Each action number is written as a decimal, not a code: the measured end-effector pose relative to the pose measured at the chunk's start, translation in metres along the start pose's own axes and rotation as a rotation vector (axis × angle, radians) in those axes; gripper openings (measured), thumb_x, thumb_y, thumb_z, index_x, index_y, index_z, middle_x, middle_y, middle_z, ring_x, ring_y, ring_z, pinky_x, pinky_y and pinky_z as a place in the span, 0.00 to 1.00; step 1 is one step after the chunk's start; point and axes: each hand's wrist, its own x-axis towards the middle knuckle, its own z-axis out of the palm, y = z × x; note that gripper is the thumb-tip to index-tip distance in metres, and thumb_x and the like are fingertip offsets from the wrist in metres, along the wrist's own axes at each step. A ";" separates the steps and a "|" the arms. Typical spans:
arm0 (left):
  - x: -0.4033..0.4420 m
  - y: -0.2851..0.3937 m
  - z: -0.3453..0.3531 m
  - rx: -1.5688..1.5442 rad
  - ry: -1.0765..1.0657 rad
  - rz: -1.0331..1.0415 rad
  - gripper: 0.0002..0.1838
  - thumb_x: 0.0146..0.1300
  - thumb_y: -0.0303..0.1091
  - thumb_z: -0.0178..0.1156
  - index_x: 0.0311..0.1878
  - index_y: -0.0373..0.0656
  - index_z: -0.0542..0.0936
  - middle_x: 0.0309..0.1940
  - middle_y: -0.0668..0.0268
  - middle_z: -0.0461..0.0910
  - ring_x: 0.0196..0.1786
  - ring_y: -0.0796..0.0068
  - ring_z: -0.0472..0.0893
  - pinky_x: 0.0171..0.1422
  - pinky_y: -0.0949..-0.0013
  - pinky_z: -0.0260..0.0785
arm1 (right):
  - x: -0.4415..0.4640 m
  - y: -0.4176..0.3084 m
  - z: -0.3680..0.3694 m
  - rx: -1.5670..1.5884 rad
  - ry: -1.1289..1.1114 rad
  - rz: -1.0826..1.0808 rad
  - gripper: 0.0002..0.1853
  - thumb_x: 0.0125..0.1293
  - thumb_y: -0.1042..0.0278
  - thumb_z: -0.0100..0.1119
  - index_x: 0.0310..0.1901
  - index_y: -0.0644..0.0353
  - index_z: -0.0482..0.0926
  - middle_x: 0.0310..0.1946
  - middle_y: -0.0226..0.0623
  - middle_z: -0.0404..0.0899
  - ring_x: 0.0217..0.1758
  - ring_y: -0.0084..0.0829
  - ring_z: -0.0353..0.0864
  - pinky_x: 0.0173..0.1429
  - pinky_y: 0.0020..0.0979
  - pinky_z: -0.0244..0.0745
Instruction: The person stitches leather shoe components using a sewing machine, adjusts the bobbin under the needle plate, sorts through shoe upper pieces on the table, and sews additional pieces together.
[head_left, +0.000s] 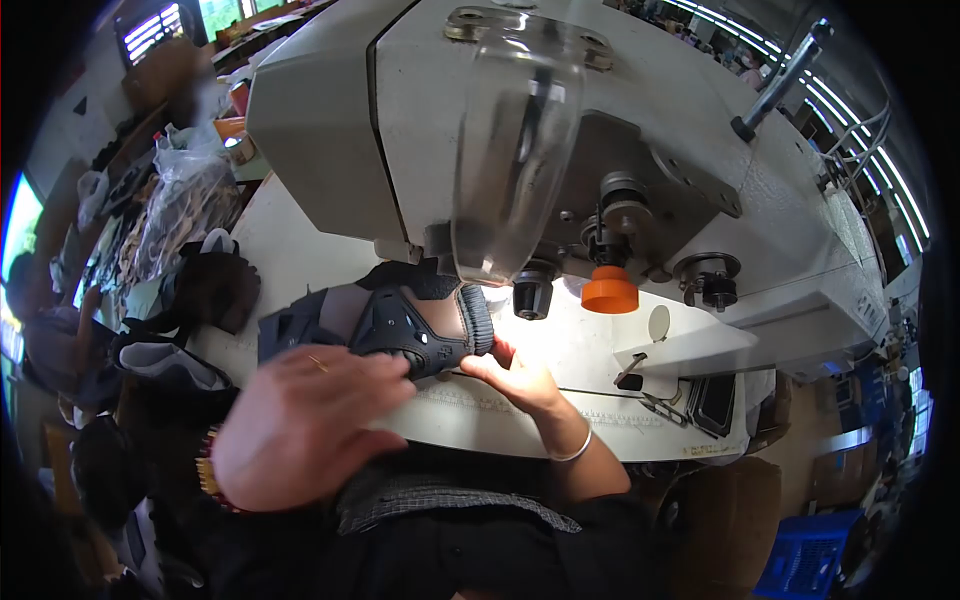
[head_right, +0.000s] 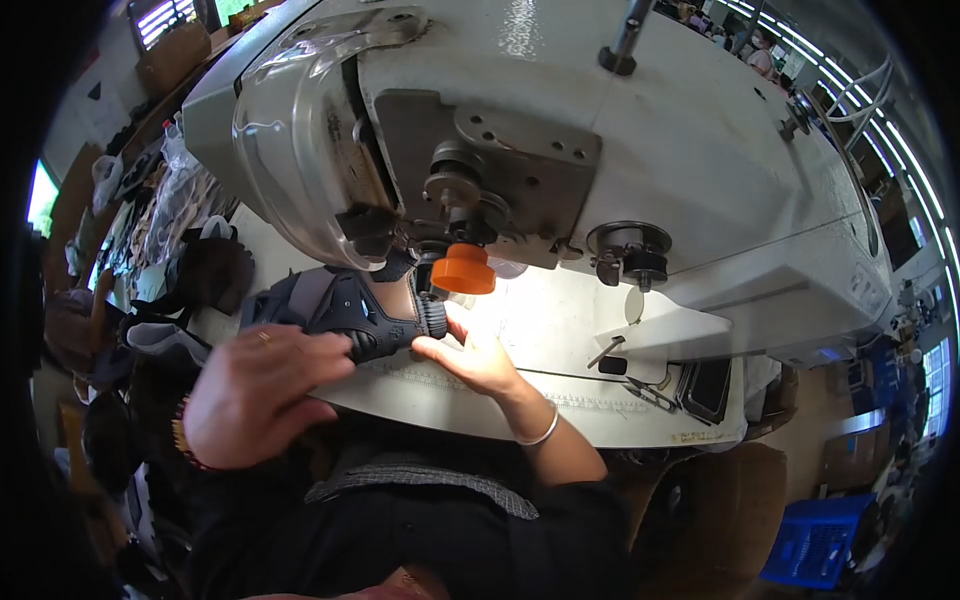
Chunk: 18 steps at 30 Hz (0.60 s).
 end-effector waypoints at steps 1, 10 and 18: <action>0.004 -0.001 -0.007 0.086 0.046 -0.044 0.19 0.54 0.33 0.69 0.49 0.38 0.82 0.48 0.56 0.84 0.50 0.52 0.83 0.56 0.57 0.74 | 0.001 -0.010 -0.003 -0.062 -0.061 -0.087 0.18 0.66 0.69 0.67 0.55 0.65 0.76 0.45 0.30 0.81 0.46 0.20 0.78 0.54 0.25 0.75; 0.078 -0.110 0.063 -0.592 -0.277 -0.524 0.24 0.66 0.45 0.65 0.50 0.29 0.80 0.40 0.56 0.84 0.43 0.70 0.82 0.51 0.68 0.73 | 0.002 -0.033 -0.034 -0.010 -0.076 0.159 0.25 0.62 0.69 0.71 0.58 0.66 0.75 0.45 0.32 0.83 0.46 0.22 0.81 0.54 0.27 0.79; 0.069 -0.100 0.098 -0.973 0.102 -0.472 0.20 0.65 0.34 0.65 0.57 0.36 0.78 0.47 0.68 0.82 0.48 0.80 0.79 0.54 0.72 0.72 | 0.011 -0.066 -0.044 -0.149 -0.072 0.166 0.28 0.56 0.78 0.71 0.59 0.64 0.72 0.48 0.33 0.80 0.49 0.24 0.80 0.55 0.29 0.78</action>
